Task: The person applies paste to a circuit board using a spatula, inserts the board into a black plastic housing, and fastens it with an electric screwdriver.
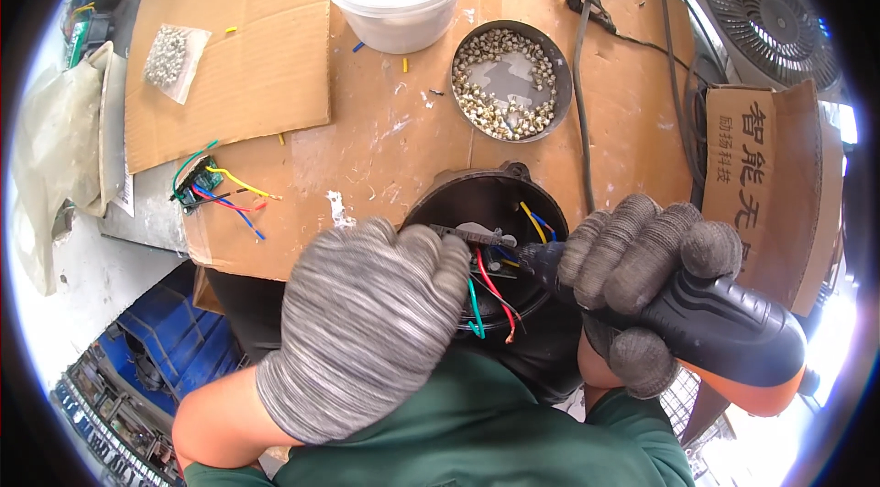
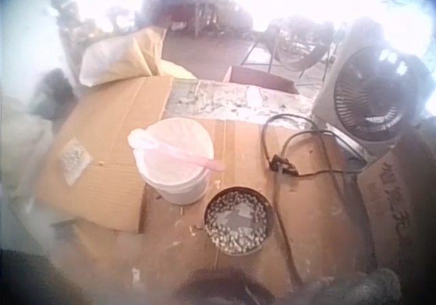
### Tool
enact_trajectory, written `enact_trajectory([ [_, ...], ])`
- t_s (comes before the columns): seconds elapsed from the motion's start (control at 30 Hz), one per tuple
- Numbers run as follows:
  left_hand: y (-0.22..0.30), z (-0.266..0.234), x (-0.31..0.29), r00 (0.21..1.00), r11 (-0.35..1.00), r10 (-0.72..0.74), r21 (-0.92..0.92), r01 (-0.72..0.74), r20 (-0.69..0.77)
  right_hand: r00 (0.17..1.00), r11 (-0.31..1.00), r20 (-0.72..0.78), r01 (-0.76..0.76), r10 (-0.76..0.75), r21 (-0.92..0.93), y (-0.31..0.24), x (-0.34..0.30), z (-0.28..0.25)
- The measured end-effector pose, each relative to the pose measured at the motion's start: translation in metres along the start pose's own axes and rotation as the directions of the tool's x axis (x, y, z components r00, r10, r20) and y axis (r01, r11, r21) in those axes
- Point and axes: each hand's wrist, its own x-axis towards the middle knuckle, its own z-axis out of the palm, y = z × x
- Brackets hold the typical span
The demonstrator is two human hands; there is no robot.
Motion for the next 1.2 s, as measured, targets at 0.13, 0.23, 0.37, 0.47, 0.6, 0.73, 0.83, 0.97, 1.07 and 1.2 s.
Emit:
enact_trajectory([
  [0.13, 0.007, 0.012, 0.003, 0.994, 0.991, 0.091, 0.101, -0.085, -0.053, 0.992, 0.994, 0.120, 0.030, -0.042, 0.104, 0.006, 0.007, -0.008],
  [0.23, 0.007, 0.021, 0.004, 0.985, 0.988, 0.156, 0.028, -0.154, -0.075, 0.999, 0.992, 0.044, 0.017, -0.022, 0.121, 0.005, 0.001, -0.004],
  [0.37, 0.002, 0.035, -0.006, 0.954, 0.977, 0.190, -0.054, -0.207, -0.234, 0.993, 0.992, 0.113, -0.030, 0.016, 0.122, -0.004, 0.004, -0.006],
  [0.47, -0.003, 0.040, -0.014, 0.932, 0.973, 0.214, -0.021, -0.230, -0.291, 0.985, 0.989, 0.173, -0.003, -0.022, 0.148, 0.001, 0.001, -0.013],
  [0.6, -0.001, 0.048, -0.012, 0.894, 0.968, 0.211, -0.041, -0.247, -0.395, 0.995, 0.994, -0.040, 0.098, -0.096, 0.043, 0.000, -0.011, 0.000],
  [0.73, -0.004, 0.037, -0.005, 0.927, 0.960, 0.217, -0.104, -0.259, -0.305, 0.994, 0.997, 0.085, 0.070, -0.072, 0.029, -0.002, -0.009, -0.012],
  [0.83, -0.008, 0.023, -0.005, 0.979, 0.984, 0.125, -0.109, -0.144, -0.161, 0.993, 0.998, 0.103, 0.046, -0.049, 0.032, -0.004, -0.009, -0.008],
  [0.97, -0.007, -0.011, 0.001, 0.996, 0.996, -0.087, 0.029, 0.087, 0.004, 0.995, 0.991, 0.080, 0.051, -0.061, 0.127, 0.003, -0.004, 0.006],
  [1.07, -0.001, -0.002, 0.017, 1.000, 0.999, 0.027, 0.018, -0.027, -0.012, 0.998, 0.998, 0.045, 0.053, -0.054, 0.024, -0.004, 0.003, -0.009],
  [1.2, 0.009, 0.000, 0.021, 1.000, 0.976, -0.005, 0.218, 0.005, -0.002, 0.965, 0.998, 0.253, 0.056, -0.064, 0.039, -0.001, 0.014, -0.014],
])
